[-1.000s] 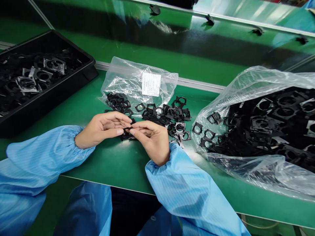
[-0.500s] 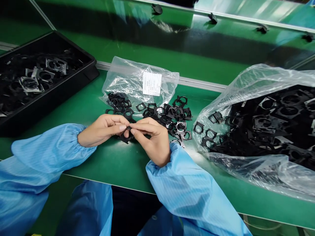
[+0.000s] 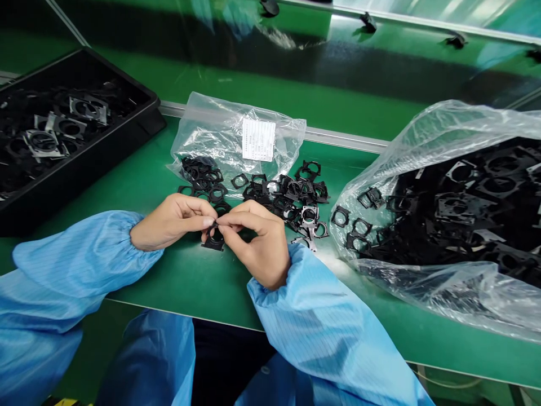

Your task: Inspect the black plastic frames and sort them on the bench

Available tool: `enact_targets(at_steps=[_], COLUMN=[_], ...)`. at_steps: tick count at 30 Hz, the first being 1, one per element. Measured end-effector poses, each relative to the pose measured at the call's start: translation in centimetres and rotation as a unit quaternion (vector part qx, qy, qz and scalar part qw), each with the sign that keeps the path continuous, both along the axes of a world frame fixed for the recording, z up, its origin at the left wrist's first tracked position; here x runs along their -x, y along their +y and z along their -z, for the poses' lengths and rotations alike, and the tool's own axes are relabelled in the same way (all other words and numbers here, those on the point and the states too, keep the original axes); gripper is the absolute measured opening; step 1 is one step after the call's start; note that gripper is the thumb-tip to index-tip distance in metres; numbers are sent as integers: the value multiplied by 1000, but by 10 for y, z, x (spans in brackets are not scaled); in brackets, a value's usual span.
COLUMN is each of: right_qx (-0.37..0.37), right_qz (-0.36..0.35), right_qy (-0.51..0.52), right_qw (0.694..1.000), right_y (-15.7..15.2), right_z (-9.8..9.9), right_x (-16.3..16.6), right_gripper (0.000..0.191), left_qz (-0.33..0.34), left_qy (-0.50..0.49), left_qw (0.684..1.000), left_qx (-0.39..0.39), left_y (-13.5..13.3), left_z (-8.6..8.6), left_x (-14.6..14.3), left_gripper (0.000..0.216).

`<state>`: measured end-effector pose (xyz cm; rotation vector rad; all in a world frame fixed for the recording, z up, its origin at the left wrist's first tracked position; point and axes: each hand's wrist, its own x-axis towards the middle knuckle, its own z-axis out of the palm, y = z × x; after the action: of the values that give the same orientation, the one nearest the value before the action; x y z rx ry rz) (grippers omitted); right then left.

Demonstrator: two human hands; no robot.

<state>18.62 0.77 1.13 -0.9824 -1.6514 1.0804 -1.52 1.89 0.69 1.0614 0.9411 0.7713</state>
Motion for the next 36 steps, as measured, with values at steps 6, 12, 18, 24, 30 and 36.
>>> enact_targets(at_steps=[6, 12, 18, 24, 30, 36], right_qx=[-32, -42, -36, 52, 50, 42], right_qz=[2, 21, 31, 13, 50, 34], right_qy=[-8, -15, -30, -2, 25, 11], right_qw=[999, 999, 998, 999, 997, 998], right_y=[-1, 0, -1, -5, 0, 3], right_z=[-1, 1, 5, 8, 6, 6], right_x=[0, 0, 1, 6, 2, 0], right_gripper=[15, 16, 11, 7, 6, 9], left_qz=[17, -3, -48, -103, -99, -130], left_qy=[-9, 19, 113, 177, 166, 178], left_qw=[1000, 999, 978, 915, 934, 904], left_qx=[11, -49, -172, -347, -302, -365], left_y=[0, -3, -10, -14, -15, -12], left_z=[1, 0, 0, 3, 11, 10], left_x=[1, 2, -3, -7, -6, -7], left_gripper=[38, 38, 22, 8, 18, 4])
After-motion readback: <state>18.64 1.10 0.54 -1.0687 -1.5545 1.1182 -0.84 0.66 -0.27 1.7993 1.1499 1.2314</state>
